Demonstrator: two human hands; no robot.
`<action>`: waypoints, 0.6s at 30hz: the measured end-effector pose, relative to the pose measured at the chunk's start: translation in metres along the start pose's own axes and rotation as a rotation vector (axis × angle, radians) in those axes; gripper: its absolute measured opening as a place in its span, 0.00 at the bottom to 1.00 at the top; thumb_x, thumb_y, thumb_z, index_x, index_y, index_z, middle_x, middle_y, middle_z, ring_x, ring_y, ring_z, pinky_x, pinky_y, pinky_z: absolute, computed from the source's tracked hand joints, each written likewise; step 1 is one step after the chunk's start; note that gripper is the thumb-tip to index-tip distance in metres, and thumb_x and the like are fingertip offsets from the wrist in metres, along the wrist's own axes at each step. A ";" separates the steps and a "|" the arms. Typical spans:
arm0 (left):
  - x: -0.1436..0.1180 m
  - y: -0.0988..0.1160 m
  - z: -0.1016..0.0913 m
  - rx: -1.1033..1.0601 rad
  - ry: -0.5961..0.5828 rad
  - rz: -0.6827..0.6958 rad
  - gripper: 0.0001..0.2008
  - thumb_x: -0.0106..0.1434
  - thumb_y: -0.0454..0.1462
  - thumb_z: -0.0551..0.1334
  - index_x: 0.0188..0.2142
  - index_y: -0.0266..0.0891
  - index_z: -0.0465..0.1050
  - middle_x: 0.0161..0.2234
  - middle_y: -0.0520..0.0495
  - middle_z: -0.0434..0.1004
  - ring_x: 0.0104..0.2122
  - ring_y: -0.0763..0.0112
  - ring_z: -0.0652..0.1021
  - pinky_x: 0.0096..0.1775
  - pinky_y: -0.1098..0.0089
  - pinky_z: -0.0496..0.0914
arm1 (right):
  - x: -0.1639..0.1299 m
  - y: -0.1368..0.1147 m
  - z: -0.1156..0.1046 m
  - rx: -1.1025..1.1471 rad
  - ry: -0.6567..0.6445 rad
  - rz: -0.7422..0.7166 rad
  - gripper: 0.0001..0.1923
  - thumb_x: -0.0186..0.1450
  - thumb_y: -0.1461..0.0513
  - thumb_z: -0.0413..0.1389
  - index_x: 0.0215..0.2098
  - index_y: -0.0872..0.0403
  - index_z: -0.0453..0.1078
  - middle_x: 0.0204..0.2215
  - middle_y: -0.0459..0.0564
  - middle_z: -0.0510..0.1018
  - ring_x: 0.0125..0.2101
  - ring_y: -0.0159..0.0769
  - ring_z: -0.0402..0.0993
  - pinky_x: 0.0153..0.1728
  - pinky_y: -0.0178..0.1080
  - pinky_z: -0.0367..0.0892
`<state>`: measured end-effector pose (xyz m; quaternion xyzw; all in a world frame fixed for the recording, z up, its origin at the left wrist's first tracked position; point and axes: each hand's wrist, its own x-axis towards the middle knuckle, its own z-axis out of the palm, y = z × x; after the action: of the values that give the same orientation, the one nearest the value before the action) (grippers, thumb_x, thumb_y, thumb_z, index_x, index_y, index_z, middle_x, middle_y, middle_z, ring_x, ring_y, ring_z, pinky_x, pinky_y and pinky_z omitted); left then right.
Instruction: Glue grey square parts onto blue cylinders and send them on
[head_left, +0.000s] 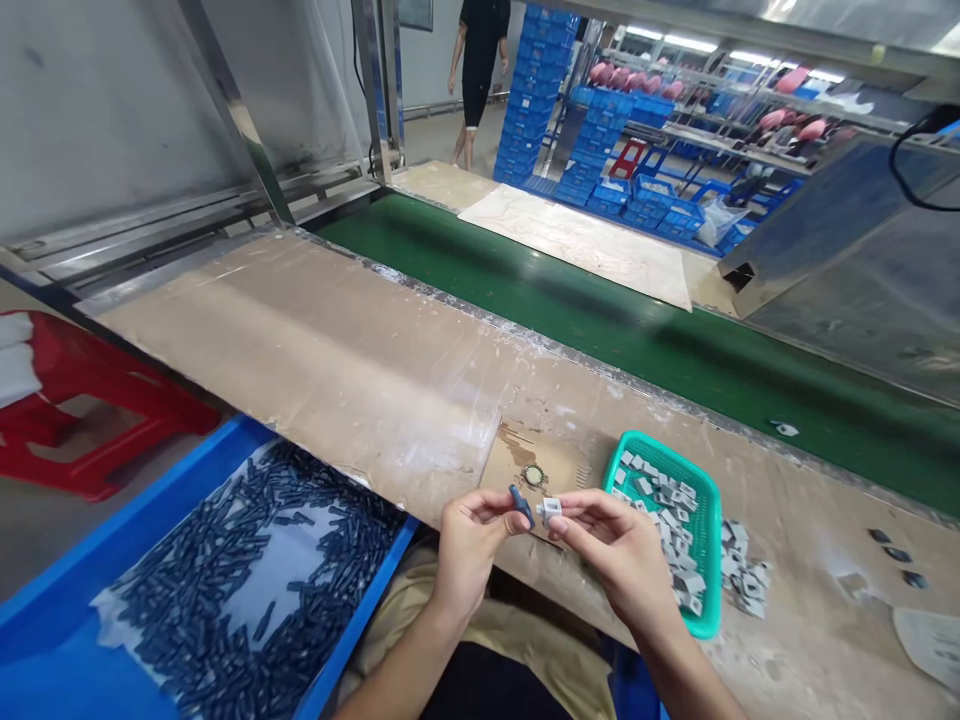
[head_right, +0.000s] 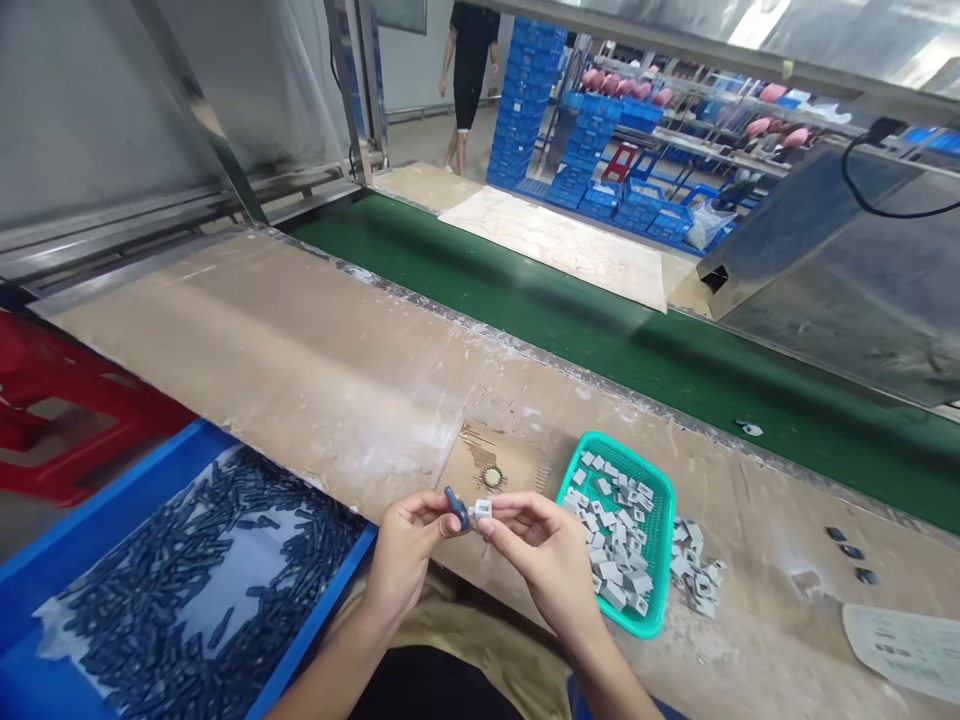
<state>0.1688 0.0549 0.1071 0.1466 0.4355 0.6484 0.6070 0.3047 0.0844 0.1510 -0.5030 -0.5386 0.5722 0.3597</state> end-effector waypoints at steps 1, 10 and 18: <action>0.000 0.000 0.001 0.016 -0.003 0.013 0.15 0.36 0.34 0.74 0.24 0.33 0.74 0.25 0.45 0.76 0.26 0.70 0.75 0.31 0.75 0.71 | 0.001 0.001 0.000 -0.004 -0.015 0.000 0.11 0.50 0.59 0.64 0.31 0.56 0.73 0.28 0.51 0.79 0.29 0.38 0.76 0.31 0.36 0.73; -0.003 0.005 0.002 0.385 0.003 0.192 0.13 0.39 0.40 0.72 0.12 0.36 0.72 0.18 0.48 0.68 0.22 0.71 0.71 0.25 0.76 0.66 | 0.003 0.007 0.001 -0.136 -0.120 -0.061 0.11 0.52 0.57 0.61 0.30 0.55 0.74 0.30 0.53 0.80 0.32 0.40 0.76 0.35 0.36 0.71; 0.033 0.025 -0.040 0.321 0.172 0.379 0.21 0.35 0.47 0.72 0.27 0.35 0.76 0.25 0.43 0.74 0.24 0.63 0.75 0.27 0.69 0.72 | 0.103 0.015 -0.034 -0.367 -0.104 -0.224 0.15 0.51 0.53 0.57 0.29 0.57 0.71 0.26 0.53 0.79 0.29 0.42 0.75 0.31 0.37 0.69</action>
<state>0.1159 0.0726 0.0911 0.2643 0.5477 0.6832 0.4043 0.3155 0.1889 0.1201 -0.4667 -0.7042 0.4463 0.2952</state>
